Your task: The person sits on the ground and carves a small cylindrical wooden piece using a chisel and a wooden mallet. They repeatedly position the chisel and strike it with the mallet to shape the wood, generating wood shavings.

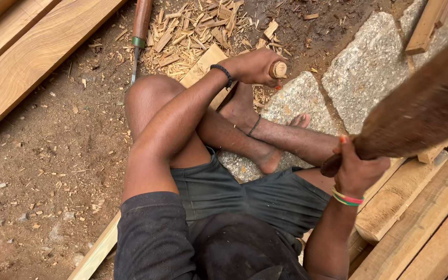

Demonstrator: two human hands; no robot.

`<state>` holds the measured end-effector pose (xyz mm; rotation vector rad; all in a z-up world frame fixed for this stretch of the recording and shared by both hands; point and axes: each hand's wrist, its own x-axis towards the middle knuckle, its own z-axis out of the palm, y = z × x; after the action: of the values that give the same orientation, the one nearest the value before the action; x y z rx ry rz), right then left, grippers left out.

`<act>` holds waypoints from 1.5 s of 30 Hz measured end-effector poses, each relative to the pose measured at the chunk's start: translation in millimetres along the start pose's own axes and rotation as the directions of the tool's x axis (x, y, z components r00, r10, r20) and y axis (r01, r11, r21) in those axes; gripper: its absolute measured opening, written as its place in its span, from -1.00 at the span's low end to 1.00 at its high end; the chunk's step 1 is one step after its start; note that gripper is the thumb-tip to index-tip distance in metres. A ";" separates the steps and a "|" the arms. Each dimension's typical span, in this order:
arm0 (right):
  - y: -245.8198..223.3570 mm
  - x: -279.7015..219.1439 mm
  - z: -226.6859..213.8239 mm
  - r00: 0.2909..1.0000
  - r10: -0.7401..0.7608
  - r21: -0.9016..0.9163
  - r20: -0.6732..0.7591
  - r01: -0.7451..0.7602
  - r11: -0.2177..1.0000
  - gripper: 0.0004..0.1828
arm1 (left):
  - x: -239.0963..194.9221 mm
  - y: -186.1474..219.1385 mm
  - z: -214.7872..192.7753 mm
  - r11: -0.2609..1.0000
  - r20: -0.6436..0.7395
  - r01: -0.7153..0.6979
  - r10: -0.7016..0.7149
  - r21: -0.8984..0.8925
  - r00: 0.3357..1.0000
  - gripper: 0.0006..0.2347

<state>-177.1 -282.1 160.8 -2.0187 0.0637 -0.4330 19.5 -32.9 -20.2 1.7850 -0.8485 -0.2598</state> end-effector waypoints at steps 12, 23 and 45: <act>41.0 5.4 -12.5 0.986 -0.116 0.156 -0.119 0.134 0.979 -0.68 | -6.8 -3.5 7.2 0.999 -0.006 -0.043 0.043 -0.018 0.999 -0.62; 76.3 -17.1 47.1 0.961 -0.042 -0.589 0.272 0.201 0.782 -0.51 | -10.8 -7.3 -4.2 0.992 0.031 0.095 -0.092 -0.087 0.995 -0.67; 100.8 7.6 38.5 0.971 -0.141 -0.695 0.195 0.238 0.679 -0.59 | -10.2 -12.7 0.9 0.982 -0.049 -0.112 0.106 -0.154 0.993 -0.57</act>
<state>-143.2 -298.8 59.5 -2.8517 -0.0735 -0.4500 17.0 -24.8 -34.2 1.5871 -0.8702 -0.2128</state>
